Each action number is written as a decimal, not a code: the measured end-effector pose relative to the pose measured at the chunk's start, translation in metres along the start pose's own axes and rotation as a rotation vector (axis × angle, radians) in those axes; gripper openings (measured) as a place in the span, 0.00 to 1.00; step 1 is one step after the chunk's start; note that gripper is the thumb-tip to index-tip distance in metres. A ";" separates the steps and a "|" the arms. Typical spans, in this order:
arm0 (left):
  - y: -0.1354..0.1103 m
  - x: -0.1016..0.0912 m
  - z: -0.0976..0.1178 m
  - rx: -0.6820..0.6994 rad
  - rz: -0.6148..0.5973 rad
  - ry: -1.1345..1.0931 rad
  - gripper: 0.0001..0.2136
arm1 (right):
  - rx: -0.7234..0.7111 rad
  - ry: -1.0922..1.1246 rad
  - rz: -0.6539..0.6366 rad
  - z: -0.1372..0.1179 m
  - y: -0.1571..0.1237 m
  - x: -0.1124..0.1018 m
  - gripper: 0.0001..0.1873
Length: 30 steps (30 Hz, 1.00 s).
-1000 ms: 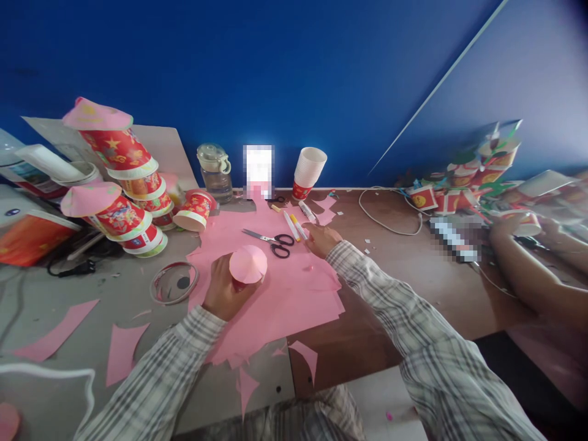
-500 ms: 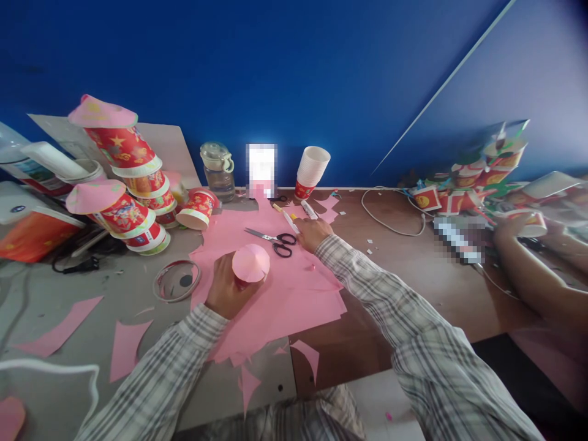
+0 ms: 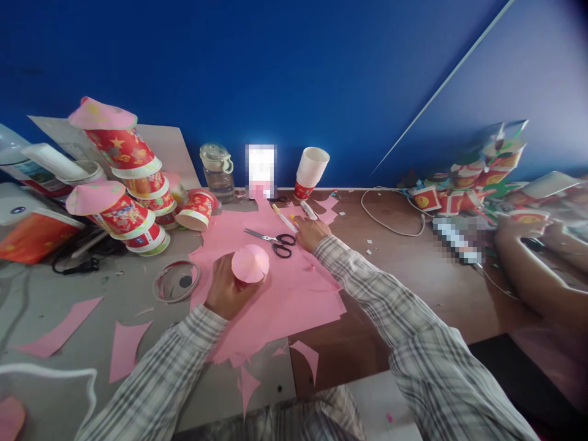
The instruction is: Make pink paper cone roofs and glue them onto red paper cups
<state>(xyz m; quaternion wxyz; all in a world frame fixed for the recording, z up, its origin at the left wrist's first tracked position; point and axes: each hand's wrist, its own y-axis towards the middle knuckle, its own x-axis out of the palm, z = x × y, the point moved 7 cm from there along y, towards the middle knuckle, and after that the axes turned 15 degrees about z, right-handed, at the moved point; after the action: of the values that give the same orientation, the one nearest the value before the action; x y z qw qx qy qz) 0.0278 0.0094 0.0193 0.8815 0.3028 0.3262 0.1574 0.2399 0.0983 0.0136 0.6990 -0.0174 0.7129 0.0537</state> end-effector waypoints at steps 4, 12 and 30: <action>0.000 0.000 0.000 -0.006 0.000 0.007 0.24 | 0.012 0.007 0.002 -0.001 0.006 0.003 0.26; 0.001 0.000 0.001 -0.004 0.004 0.003 0.25 | 0.020 0.032 -0.009 -0.004 0.025 0.009 0.23; -0.003 0.003 -0.006 0.006 -0.020 0.017 0.30 | 0.001 0.233 0.234 0.001 0.007 -0.026 0.20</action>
<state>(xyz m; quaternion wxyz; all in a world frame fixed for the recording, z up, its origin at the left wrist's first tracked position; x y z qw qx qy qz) 0.0262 0.0112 0.0120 0.8794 0.3009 0.3370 0.1503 0.2404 0.1040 0.0398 0.6006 0.0601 0.7863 0.1319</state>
